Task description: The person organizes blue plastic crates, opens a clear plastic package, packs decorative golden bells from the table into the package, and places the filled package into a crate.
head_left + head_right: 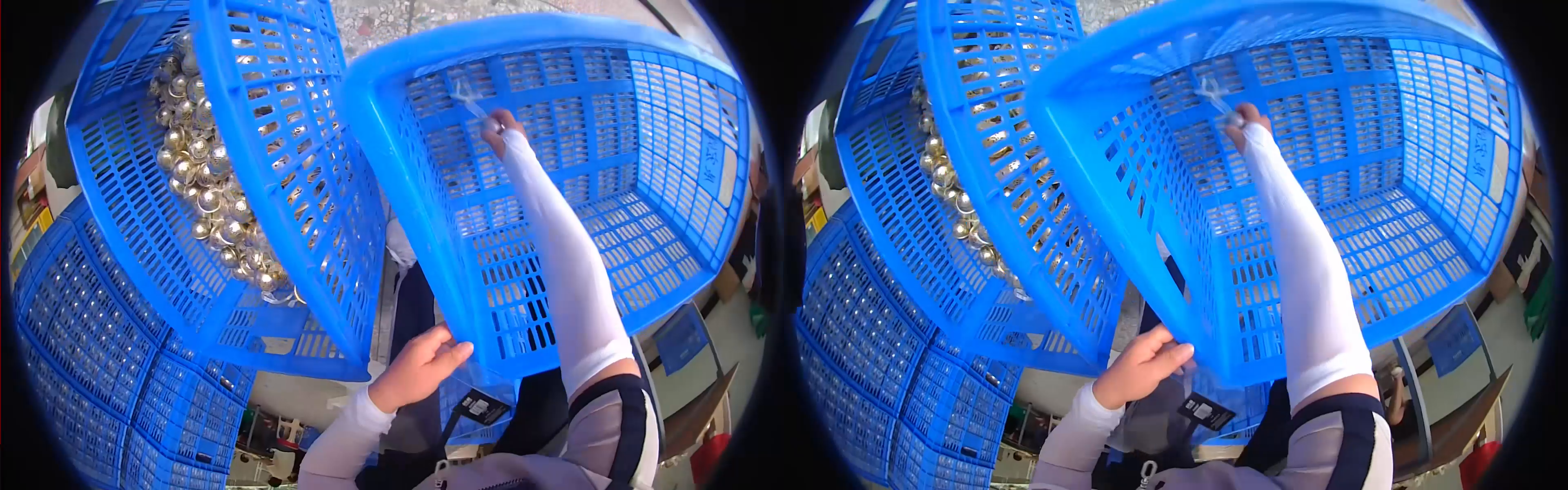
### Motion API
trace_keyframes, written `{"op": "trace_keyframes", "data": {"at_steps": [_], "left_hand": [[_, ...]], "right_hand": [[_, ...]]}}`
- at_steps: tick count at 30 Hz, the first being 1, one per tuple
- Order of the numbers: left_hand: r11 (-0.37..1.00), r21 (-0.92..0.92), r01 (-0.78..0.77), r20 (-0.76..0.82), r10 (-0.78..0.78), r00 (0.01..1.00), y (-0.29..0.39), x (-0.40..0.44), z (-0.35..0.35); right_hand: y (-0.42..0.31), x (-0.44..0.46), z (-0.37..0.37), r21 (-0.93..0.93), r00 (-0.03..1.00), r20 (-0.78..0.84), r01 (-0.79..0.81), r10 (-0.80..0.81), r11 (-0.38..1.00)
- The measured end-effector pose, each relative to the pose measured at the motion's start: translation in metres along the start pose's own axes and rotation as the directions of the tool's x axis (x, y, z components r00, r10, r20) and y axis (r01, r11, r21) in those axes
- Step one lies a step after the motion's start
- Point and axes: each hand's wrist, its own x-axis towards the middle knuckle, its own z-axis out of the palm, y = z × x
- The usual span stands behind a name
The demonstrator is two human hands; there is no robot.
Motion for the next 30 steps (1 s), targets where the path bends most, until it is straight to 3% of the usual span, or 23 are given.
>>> {"op": "trace_keyframes", "data": {"at_steps": [1, 3, 6, 8, 9, 10, 11, 12, 13, 14, 16, 17, 18, 19, 20, 21, 24, 25, 29, 30], "left_hand": [[1.000, 0.013, -0.009, -0.005, 0.010, 1.000, -0.001, -0.002, 0.001], [1.000, 0.004, -0.015, -0.060, 0.015, 0.998, -0.007, -0.008, 0.003], [0.998, 0.042, 0.037, -0.084, -0.033, 0.996, -0.018, -0.012, -0.002], [0.993, -0.019, 0.115, -0.135, -0.116, 0.984, -0.011, -0.019, 0.004], [0.997, 0.031, 0.077, -0.131, -0.072, 0.989, -0.021, -0.021, 0.002], [0.996, 0.083, 0.037, -0.121, -0.027, 0.992, -0.033, -0.023, -0.002], [0.997, -0.062, 0.054, -0.038, -0.057, 0.998, -0.040, -0.028, -0.008], [0.974, -0.207, 0.092, 0.032, -0.087, 0.996, -0.040, -0.031, -0.011], [0.992, -0.102, 0.072, 0.088, -0.063, 0.994, -0.031, -0.030, -0.006], [0.951, 0.259, 0.166, -0.114, -0.141, 0.983, -0.013, -0.045, 0.007], [0.986, -0.052, 0.157, 0.042, -0.155, 0.987, -0.032, -0.050, -0.022], [0.987, 0.135, 0.083, -0.100, -0.070, 0.993, -0.028, -0.060, -0.021], [0.947, 0.321, 0.019, -0.212, 0.052, 0.976, -0.018, -0.067, -0.014], [0.931, 0.335, 0.147, -0.202, -0.082, 0.976, 0.003, -0.077, -0.002], [0.894, 0.353, 0.276, -0.202, -0.215, 0.955, 0.020, -0.086, 0.006], [0.888, 0.375, 0.267, -0.209, -0.200, 0.957, 0.019, -0.090, 0.004], [0.822, 0.481, 0.307, -0.286, -0.183, 0.940, 0.015, -0.098, 0.003], [0.806, 0.498, 0.321, -0.306, -0.183, 0.934, 0.013, -0.100, 0.001], [0.760, 0.573, 0.306, -0.379, -0.085, 0.922, 0.004, -0.113, 0.020], [0.716, 0.652, 0.250, -0.357, -0.001, 0.934, 0.005, -0.118, 0.029]], "right_hand": [[-0.032, -0.033, -0.024, 0.281, 0.990, -0.015, -0.131, 0.141, 0.951], [-0.068, -0.090, -0.061, 0.532, 0.969, -0.093, -0.145, 0.228, 0.834], [-0.170, -0.164, -0.104, 0.738, 0.984, -0.164, 0.081, 0.062, 0.670], [-0.251, -0.208, -0.115, 0.614, 0.987, -0.139, 0.152, -0.084, 0.775], [-0.300, -0.222, -0.124, 0.408, 0.956, -0.155, 0.290, -0.248, 0.865], [-0.336, -0.230, -0.127, 0.553, 0.912, -0.080, 0.376, -0.401, 0.744], [-0.355, -0.241, -0.094, 0.623, 0.841, -0.131, 0.482, -0.525, 0.616], [-0.379, -0.258, -0.100, 0.574, 0.847, -0.034, 0.450, -0.530, 0.684], [-0.388, -0.267, -0.098, 0.530, 0.852, -0.054, 0.467, -0.521, 0.708], [-0.392, -0.269, -0.098, 0.485, 0.856, -0.073, 0.479, -0.512, 0.732], [-0.366, -0.266, -0.102, 0.478, 0.902, -0.273, 0.430, -0.336, 0.766], [-0.348, -0.268, -0.101, 0.487, 0.901, -0.355, 0.406, -0.249, 0.774], [-0.321, -0.267, -0.107, 0.329, 0.934, -0.344, 0.217, -0.098, 0.919], [-0.292, -0.273, -0.108, 0.207, 0.936, -0.350, 0.051, 0.025, 0.977], [-0.269, -0.277, -0.110, 0.211, 0.971, -0.144, -0.158, 0.191, 0.965], [-0.254, -0.279, -0.111, 0.195, 0.957, 0.029, -0.288, 0.288, 0.938], [-0.216, -0.276, -0.054, 0.016, 0.856, 0.404, -0.359, 0.322, 0.933], [-0.210, -0.282, -0.043, 0.054, 0.928, 0.247, -0.302, 0.280, 0.952], [-0.208, -0.291, -0.032, 0.094, 0.968, 0.057, -0.249, 0.244, 0.964], [-0.209, -0.299, -0.048, 0.115, 0.964, 0.061, -0.264, 0.258, 0.958]]}}
